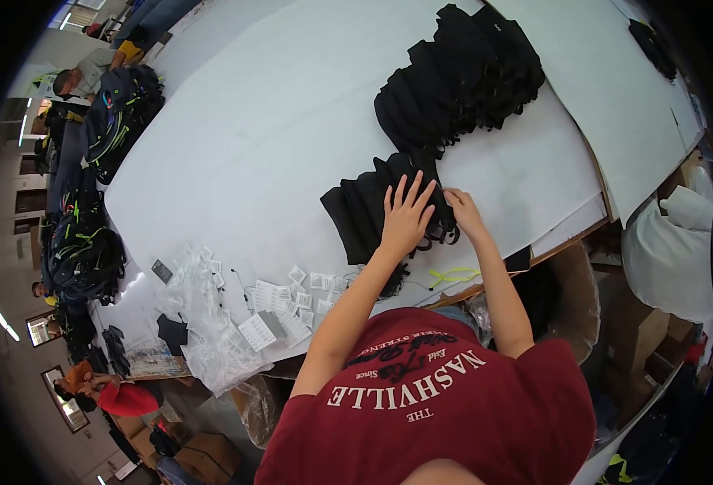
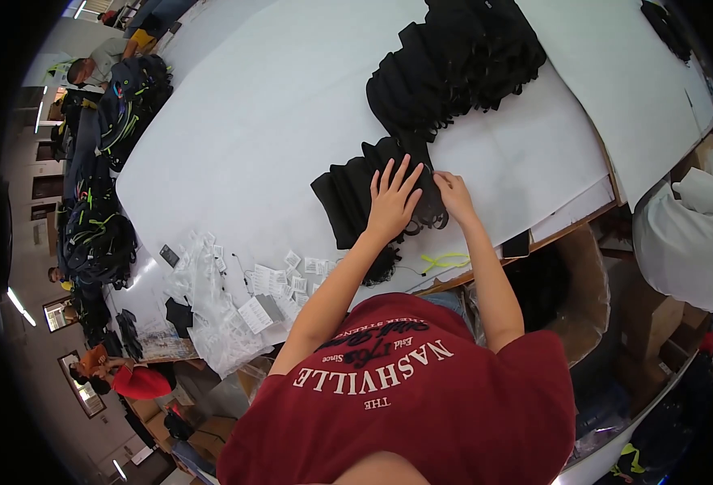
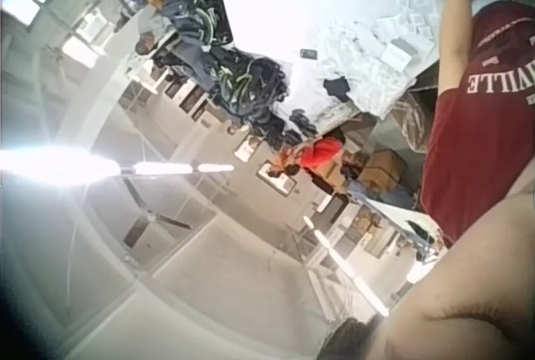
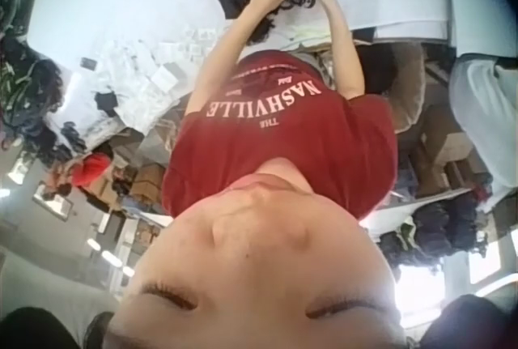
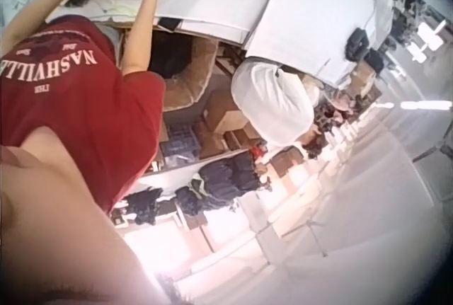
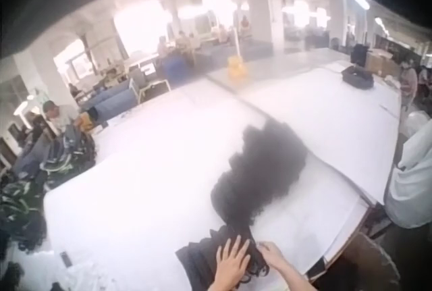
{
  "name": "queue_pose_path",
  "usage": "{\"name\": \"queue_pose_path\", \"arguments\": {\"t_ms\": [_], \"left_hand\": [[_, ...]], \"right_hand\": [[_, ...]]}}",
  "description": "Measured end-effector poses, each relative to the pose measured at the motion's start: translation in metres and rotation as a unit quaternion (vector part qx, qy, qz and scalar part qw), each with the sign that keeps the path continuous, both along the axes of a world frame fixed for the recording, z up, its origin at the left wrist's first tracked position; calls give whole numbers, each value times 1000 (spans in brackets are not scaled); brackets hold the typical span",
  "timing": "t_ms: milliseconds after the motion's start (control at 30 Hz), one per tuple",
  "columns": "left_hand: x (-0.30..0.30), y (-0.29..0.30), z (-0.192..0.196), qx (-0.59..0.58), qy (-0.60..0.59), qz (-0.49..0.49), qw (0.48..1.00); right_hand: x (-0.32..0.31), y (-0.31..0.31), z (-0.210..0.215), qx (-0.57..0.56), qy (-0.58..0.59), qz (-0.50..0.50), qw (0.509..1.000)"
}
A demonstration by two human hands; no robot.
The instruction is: Organizing black pouches into stacks and placing them into a large cardboard box, then inserting small packets into individual pouches.
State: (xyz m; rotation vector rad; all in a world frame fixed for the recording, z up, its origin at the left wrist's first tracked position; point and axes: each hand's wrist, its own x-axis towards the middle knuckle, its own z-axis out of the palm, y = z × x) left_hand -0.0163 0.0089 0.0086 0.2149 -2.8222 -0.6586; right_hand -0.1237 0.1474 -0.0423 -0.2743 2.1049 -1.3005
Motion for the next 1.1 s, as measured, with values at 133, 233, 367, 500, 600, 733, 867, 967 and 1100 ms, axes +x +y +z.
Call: {"name": "queue_pose_path", "arguments": {"t_ms": [133, 233, 367, 500, 600, 733, 867, 967, 1100], "left_hand": [[7, -4, 6, -8, -3, 13, 1000], [13, -15, 21, 55, 36, 86, 994], [69, -62, 11, 121, 73, 394, 908], [104, -95, -12, 553, -95, 410, 719], [90, -78, -22, 544, -53, 373, 750], [65, -50, -18, 564, -13, 299, 769], [54, -17, -12, 528, -61, 233, 814], [65, 4, -15, 530, -65, 221, 816], [69, 11, -8, 530, -106, 210, 815]], "right_hand": [[9, -23, -1, -151, 10, 11, 988], [10, -24, -3, -187, -39, 4, 982], [11, -23, 7, -171, -68, -3, 983], [12, -33, 38, -11, 34, 73, 997], [15, -34, 39, -3, 28, 80, 996], [17, -19, 46, -27, 31, 55, 998], [10, 26, 49, -42, 22, 17, 999], [12, 48, 49, -60, -4, -8, 998], [8, 66, 39, -8, -26, 20, 999]]}}
